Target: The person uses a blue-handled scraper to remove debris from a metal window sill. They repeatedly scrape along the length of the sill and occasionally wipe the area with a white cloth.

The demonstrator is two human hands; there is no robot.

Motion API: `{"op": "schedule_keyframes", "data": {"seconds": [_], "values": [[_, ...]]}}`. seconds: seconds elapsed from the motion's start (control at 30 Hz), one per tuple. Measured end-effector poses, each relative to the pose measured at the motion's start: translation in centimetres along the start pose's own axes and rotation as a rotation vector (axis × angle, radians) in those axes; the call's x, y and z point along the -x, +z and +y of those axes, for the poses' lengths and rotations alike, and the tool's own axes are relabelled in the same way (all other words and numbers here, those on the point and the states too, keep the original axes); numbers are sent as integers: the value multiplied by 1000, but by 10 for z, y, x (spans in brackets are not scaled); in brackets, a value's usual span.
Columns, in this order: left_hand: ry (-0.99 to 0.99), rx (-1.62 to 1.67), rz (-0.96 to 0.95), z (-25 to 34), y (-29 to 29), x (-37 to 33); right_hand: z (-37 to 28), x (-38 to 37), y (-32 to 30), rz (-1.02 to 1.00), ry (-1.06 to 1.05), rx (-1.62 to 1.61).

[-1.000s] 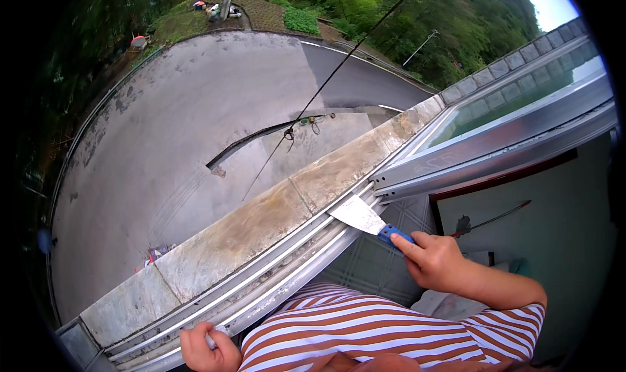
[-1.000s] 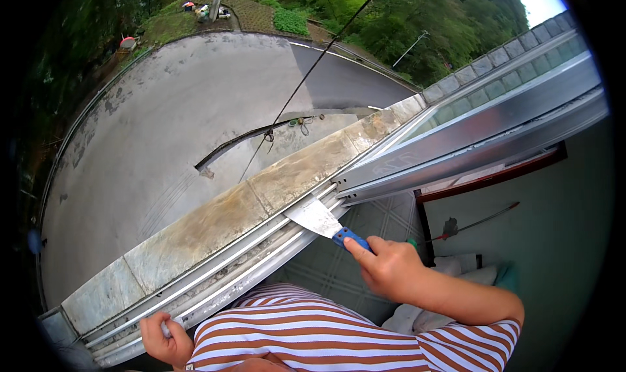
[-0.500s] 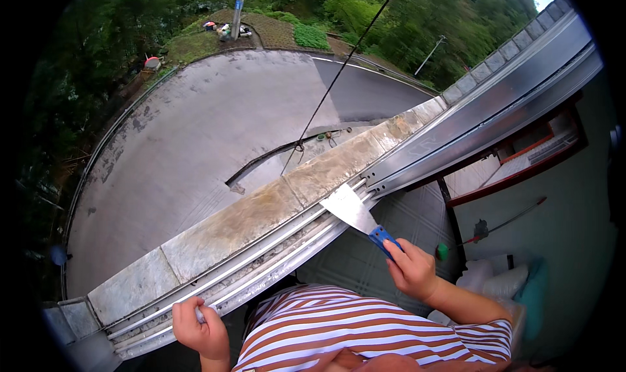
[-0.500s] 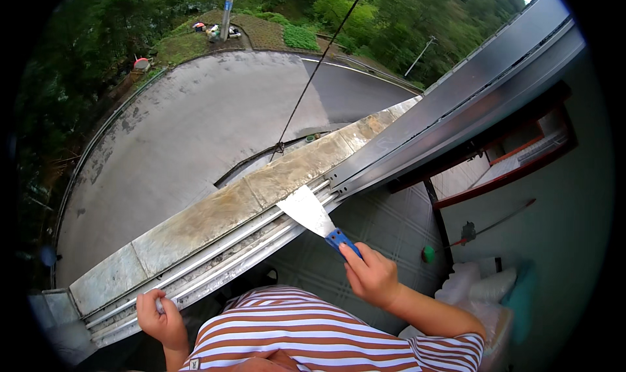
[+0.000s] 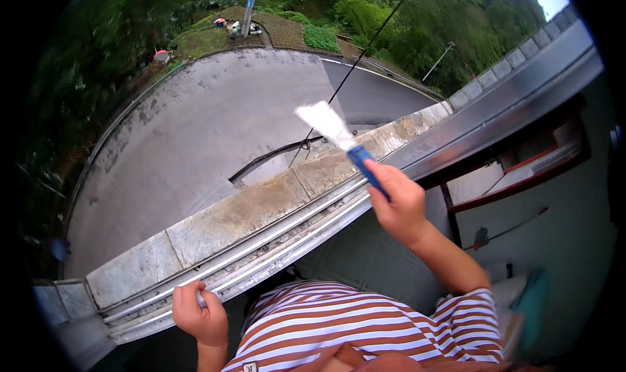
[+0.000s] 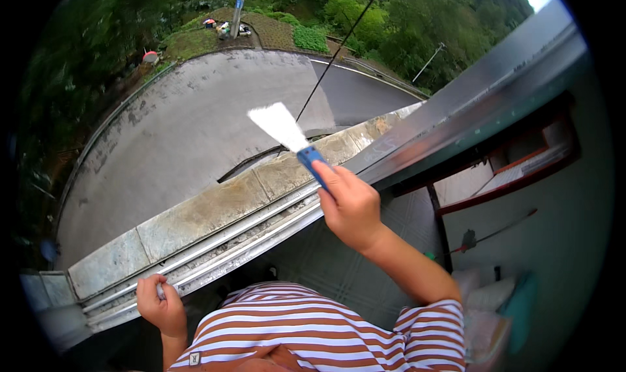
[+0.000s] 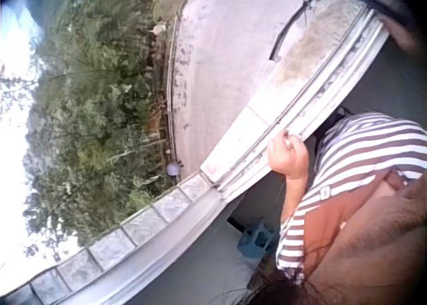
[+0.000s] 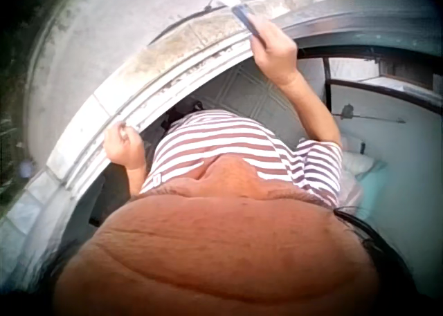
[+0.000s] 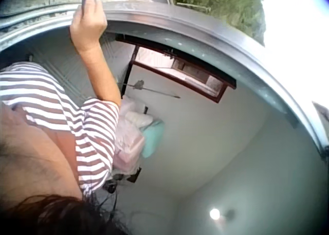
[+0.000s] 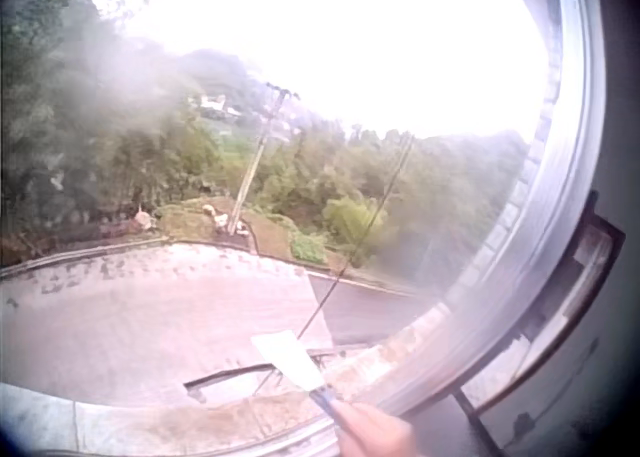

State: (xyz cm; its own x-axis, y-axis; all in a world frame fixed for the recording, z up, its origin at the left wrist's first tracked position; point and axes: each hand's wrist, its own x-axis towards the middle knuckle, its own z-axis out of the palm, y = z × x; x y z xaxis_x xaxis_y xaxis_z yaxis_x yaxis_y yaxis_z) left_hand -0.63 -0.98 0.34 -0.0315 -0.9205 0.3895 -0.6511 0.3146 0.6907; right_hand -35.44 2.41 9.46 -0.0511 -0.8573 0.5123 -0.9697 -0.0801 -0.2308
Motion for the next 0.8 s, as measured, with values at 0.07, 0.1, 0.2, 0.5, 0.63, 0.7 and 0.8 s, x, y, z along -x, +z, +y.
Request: {"op": "schedule_keyframes", "data": {"seconds": [0.07, 0.1, 0.2, 0.5, 0.63, 0.7, 0.8], "values": [[18, -2, 14, -3, 2, 0, -4, -10, -13, -5, 205, -163], [26, -5, 10, -5, 1, 1, -4, -10, -19, -60, 366, -269], [30, 3, -2, -5, 1, 1, -10, -8, -38, -217, 420, -154], [46, 36, -65, -10, -4, 0, -49, -57, -81, -562, 280, 383], [54, 61, -79, -13, -5, 0, -32, -80, -74, -735, 267, 467], [64, 73, -79, -15, -5, -1, -26, -90, -71, -756, 239, 471], [69, 75, -93, -18, -5, -1, -24, -109, -70, -823, 225, 491]]}}
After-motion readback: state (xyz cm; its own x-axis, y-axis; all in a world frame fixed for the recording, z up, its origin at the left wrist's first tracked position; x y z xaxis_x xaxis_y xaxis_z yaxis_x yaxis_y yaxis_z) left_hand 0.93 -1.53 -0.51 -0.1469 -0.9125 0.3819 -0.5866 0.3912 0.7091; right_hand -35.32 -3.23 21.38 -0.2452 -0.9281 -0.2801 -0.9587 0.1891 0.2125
